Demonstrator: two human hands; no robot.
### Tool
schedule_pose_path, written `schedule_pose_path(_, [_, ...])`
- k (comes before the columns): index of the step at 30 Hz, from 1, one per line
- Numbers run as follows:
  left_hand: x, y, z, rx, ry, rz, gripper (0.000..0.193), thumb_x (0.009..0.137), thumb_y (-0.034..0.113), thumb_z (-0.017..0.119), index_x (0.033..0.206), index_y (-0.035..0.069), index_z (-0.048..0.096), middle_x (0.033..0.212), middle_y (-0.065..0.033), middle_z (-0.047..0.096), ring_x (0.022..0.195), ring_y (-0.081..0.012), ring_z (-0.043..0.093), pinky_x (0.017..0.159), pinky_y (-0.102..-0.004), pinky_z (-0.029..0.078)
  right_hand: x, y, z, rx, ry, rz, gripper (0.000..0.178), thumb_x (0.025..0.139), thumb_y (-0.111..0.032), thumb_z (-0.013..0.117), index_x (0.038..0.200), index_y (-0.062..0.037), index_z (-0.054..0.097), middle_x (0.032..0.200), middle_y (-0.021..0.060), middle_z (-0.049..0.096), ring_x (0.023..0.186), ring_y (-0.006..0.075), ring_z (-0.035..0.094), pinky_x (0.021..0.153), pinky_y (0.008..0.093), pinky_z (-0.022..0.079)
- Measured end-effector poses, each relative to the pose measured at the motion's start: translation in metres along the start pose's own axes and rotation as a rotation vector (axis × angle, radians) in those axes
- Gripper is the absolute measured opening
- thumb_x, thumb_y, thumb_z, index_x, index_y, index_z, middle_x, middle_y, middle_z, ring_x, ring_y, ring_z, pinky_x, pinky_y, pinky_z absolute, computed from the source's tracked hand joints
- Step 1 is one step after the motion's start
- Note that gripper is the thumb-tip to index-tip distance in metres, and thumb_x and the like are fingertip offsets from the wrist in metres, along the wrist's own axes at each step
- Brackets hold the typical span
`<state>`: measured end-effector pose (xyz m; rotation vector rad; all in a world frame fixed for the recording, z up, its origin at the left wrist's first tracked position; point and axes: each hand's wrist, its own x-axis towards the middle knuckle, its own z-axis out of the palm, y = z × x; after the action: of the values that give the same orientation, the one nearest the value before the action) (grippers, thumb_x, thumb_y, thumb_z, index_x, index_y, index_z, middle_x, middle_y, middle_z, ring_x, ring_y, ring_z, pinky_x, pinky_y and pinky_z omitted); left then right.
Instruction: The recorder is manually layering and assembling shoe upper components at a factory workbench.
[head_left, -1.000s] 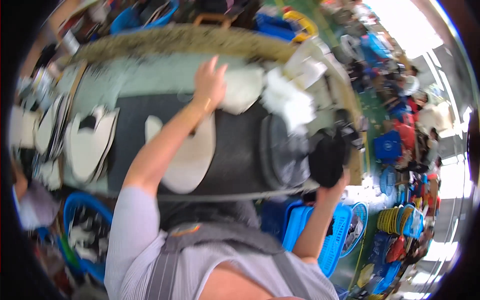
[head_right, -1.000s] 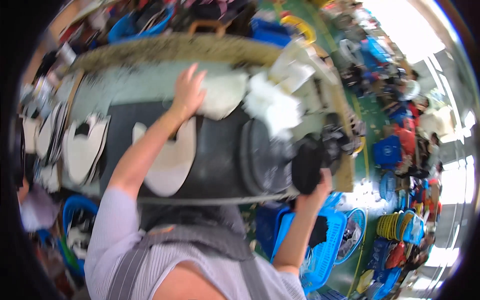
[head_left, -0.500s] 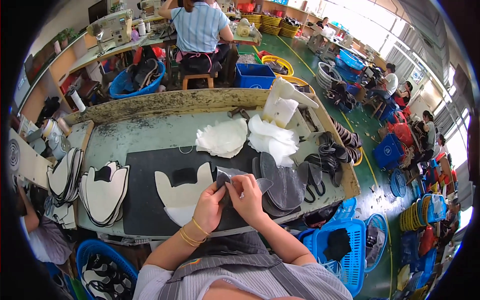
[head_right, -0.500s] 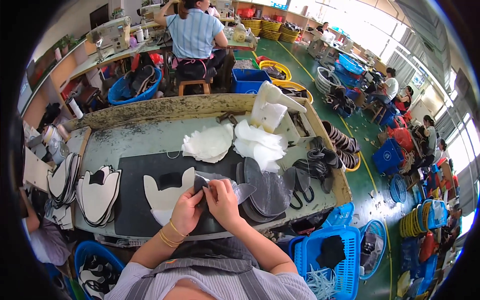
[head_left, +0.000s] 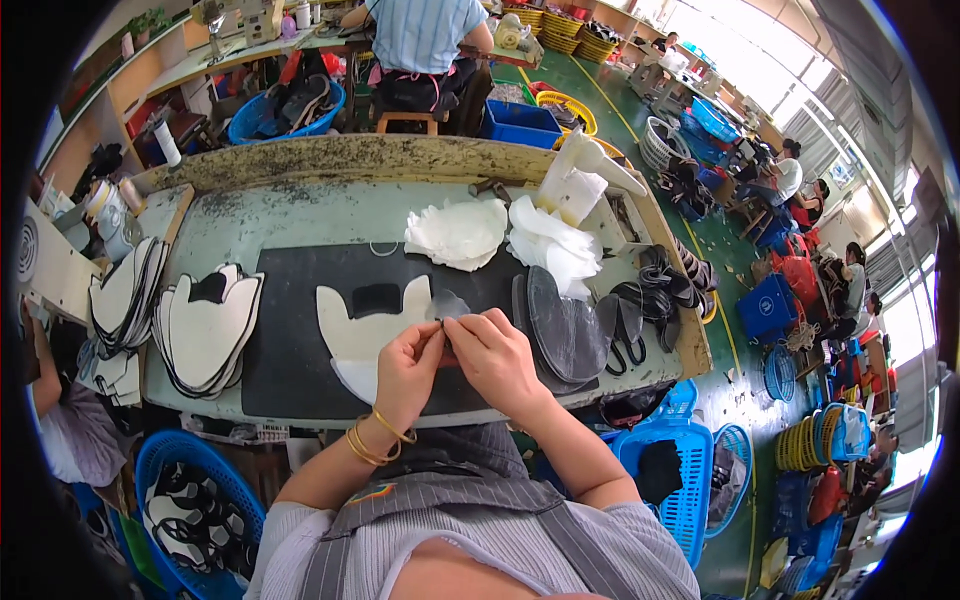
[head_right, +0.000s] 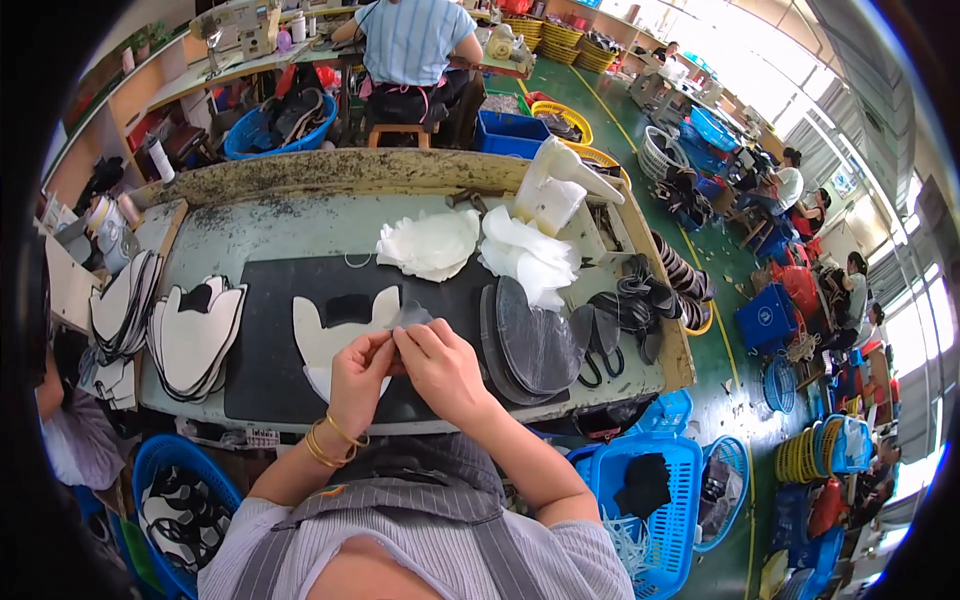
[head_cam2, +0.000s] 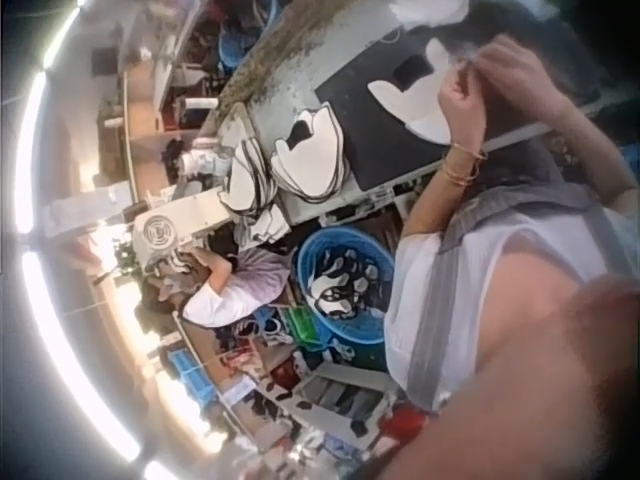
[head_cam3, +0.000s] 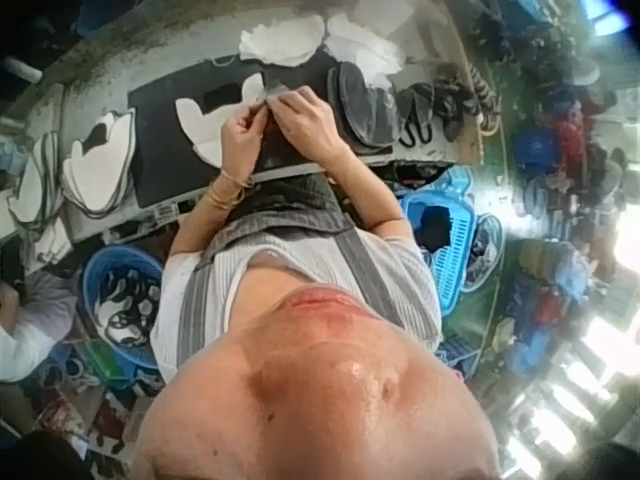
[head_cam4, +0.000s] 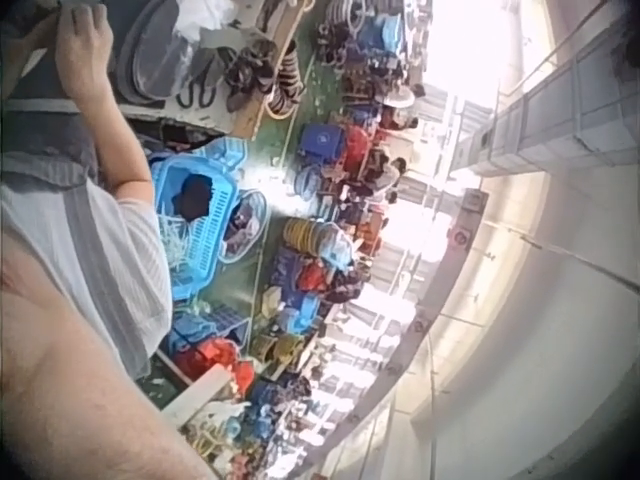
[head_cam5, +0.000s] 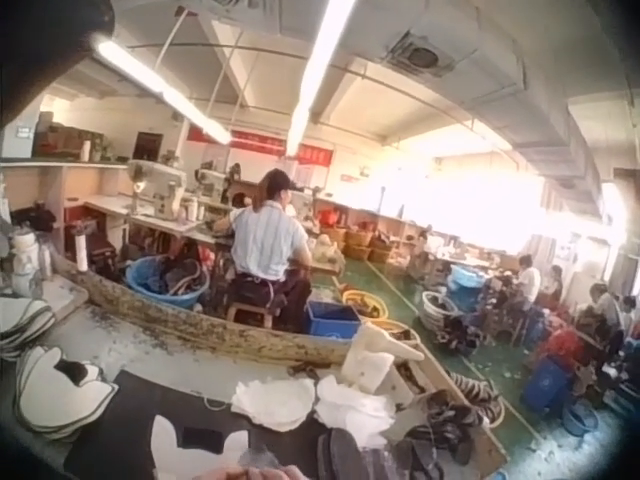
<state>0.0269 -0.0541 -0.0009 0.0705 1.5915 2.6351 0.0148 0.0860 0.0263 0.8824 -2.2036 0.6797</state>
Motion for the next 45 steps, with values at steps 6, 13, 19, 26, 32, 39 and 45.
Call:
schedule_pose_path(6, [-0.008, -0.003, -0.003, 0.047, 0.018, 0.043, 0.016, 0.093, 0.006, 0.052, 0.103, -0.006, 0.058, 0.088, -0.0076, 0.064, 0.076, -0.0118, 0.063, 0.07, -0.0251, 0.055, 0.003, -0.004, -0.001, 0.004, -0.059, -0.061, 0.029, 0.067, 0.0, 0.067, 0.095, 0.0017, 0.064, 0.087, 0.0075, 0.059, 0.075, 0.0216, 0.056, 0.061, 0.0301, 0.049])
schedule_pose_path(13, [0.001, -0.008, -0.007, 0.002, -0.015, -0.084, 0.017, 0.093, 0.008, 0.053, 0.102, -0.005, 0.058, 0.089, -0.0084, 0.064, 0.075, -0.0137, 0.064, 0.069, -0.0272, 0.057, 0.001, 0.004, 0.004, 0.048, 0.068, 0.154, 0.014, 0.067, 0.001, 0.066, 0.08, -0.0032, 0.06, 0.075, 0.0078, 0.058, 0.068, 0.0233, 0.057, 0.059, 0.0319, 0.048])
schedule_pose_path(19, [-0.004, 0.02, 0.009, -0.318, -0.089, -0.278, 0.015, 0.091, 0.012, 0.058, 0.097, -0.001, 0.056, 0.091, -0.0071, 0.061, 0.079, -0.0149, 0.064, 0.068, -0.0292, 0.059, 0.0, -0.008, -0.001, 0.718, -0.06, 0.571, 0.01, 0.078, 0.001, 0.065, 0.087, -0.0008, 0.06, 0.077, 0.0025, 0.057, 0.064, 0.0071, 0.053, 0.058, 0.0208, 0.044])
schedule_pose_path(26, [-0.013, 0.004, 0.005, 0.752, 0.029, 0.57, 0.016, 0.082, 0.007, 0.066, 0.076, 0.001, 0.053, 0.068, -0.0072, 0.051, 0.055, -0.0151, 0.052, 0.047, -0.0267, 0.044, -0.01, -0.017, 0.011, 0.775, 0.001, 0.717, 0.007, 0.091, -0.01, 0.055, 0.093, -0.0029, 0.056, 0.075, -0.0015, 0.052, 0.068, 0.006, 0.047, 0.063, 0.022, 0.041])
schedule_pose_path(32, [-0.015, 0.011, 0.026, -0.074, 0.181, -0.142, 0.013, 0.091, 0.015, 0.055, 0.086, 0.004, 0.056, 0.074, 0.0036, 0.051, 0.063, -0.0049, 0.045, 0.056, -0.0227, 0.037, -0.024, -0.012, 0.029, 0.06, 0.285, 0.399, 0.009, 0.092, -0.011, 0.056, 0.086, -0.0038, 0.053, 0.057, 0.0098, 0.049, 0.045, 0.0205, 0.049, 0.044, 0.0295, 0.037])
schedule_pose_path(39, [-0.011, -0.023, -0.029, 0.368, 0.077, -0.265, 0.029, 0.093, 0.027, 0.057, 0.077, 0.003, 0.062, 0.068, 0.0066, 0.055, 0.063, -0.0007, 0.045, 0.056, -0.02, 0.038, -0.116, -0.006, -0.018, 0.09, 0.137, 0.91, 0.014, 0.093, -0.009, 0.051, 0.102, -0.0051, 0.061, 0.085, 0.0113, 0.064, 0.067, 0.0157, 0.06, 0.06, 0.0297, 0.047])
schedule_pose_path(45, [0.011, 0.014, -0.04, 0.41, -0.134, -0.342, 0.027, 0.092, 0.024, 0.058, 0.087, -0.002, 0.066, 0.074, 0.0007, 0.064, 0.065, -0.0059, 0.054, 0.062, -0.0212, 0.044, -0.274, -0.016, -0.101, -0.446, -0.921, 1.328, 0.021, 0.093, -0.019, 0.049, 0.101, -0.0022, 0.059, 0.086, 0.0229, 0.062, 0.078, 0.0433, 0.059, 0.065, 0.0477, 0.046])
